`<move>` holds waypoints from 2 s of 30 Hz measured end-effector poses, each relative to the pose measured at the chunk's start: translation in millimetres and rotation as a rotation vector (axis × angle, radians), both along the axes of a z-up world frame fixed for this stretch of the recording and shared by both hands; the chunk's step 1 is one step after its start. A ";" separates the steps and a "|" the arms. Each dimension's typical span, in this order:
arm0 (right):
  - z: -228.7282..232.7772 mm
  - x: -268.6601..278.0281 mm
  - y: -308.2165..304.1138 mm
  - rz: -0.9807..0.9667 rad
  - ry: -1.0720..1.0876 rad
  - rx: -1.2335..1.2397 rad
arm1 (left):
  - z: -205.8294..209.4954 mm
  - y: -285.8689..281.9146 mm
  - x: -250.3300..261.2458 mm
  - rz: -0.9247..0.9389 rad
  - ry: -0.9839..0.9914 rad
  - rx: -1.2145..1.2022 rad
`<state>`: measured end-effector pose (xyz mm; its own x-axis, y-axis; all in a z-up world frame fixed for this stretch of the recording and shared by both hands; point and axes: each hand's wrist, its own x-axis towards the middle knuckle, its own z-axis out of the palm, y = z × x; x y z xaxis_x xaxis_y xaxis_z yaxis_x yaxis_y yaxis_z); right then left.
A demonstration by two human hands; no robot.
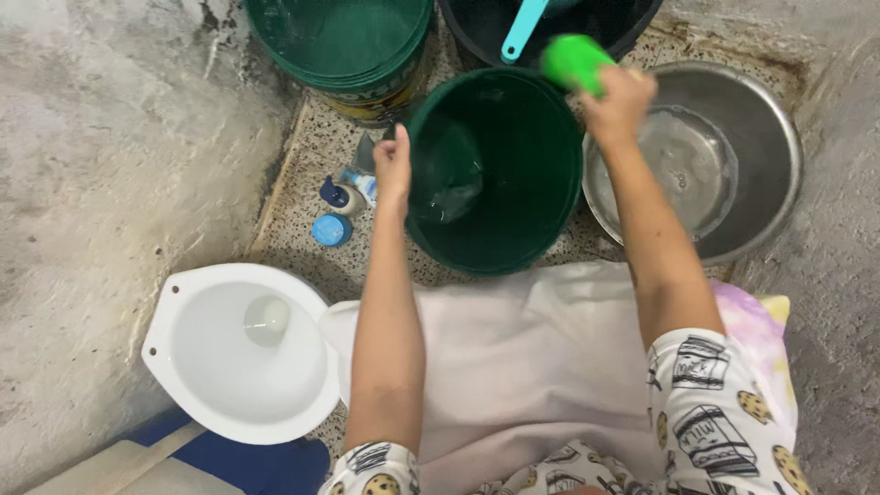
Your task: The person scrubs the inside of a green bucket with a green scrubber, then pours out the water. They continue to scrub the bucket's exterior and lid using a toothbrush, rinsing the brush in a metal basin nearby.
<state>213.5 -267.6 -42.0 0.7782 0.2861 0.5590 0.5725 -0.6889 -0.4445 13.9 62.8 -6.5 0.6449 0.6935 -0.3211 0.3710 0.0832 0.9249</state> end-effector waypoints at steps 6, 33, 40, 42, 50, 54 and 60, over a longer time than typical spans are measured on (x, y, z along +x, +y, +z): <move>-119.6 -35.6 -117.4 -0.591 0.775 0.124 | 28.1 -12.6 -7.0 -0.069 0.124 0.359; -133.1 -76.6 -117.6 -0.016 1.220 1.605 | 53.3 -44.2 12.2 -0.299 -0.162 0.459; -23.1 -93.4 -98.6 0.612 1.407 1.342 | 47.2 -55.4 -1.9 -0.430 -0.079 0.653; -25.4 -101.5 -63.3 0.563 1.609 0.989 | 49.5 -61.3 -5.7 -0.360 -0.055 0.671; -136.3 -192.1 85.2 0.694 1.146 -0.336 | 64.1 -69.9 -7.8 -0.273 -0.025 0.682; -181.2 -150.2 103.3 0.801 0.511 -1.088 | 69.9 -74.8 -10.4 -0.268 -0.051 0.706; -211.4 -68.8 129.3 0.371 0.514 -1.315 | 69.9 -75.7 -7.3 -0.358 0.005 0.696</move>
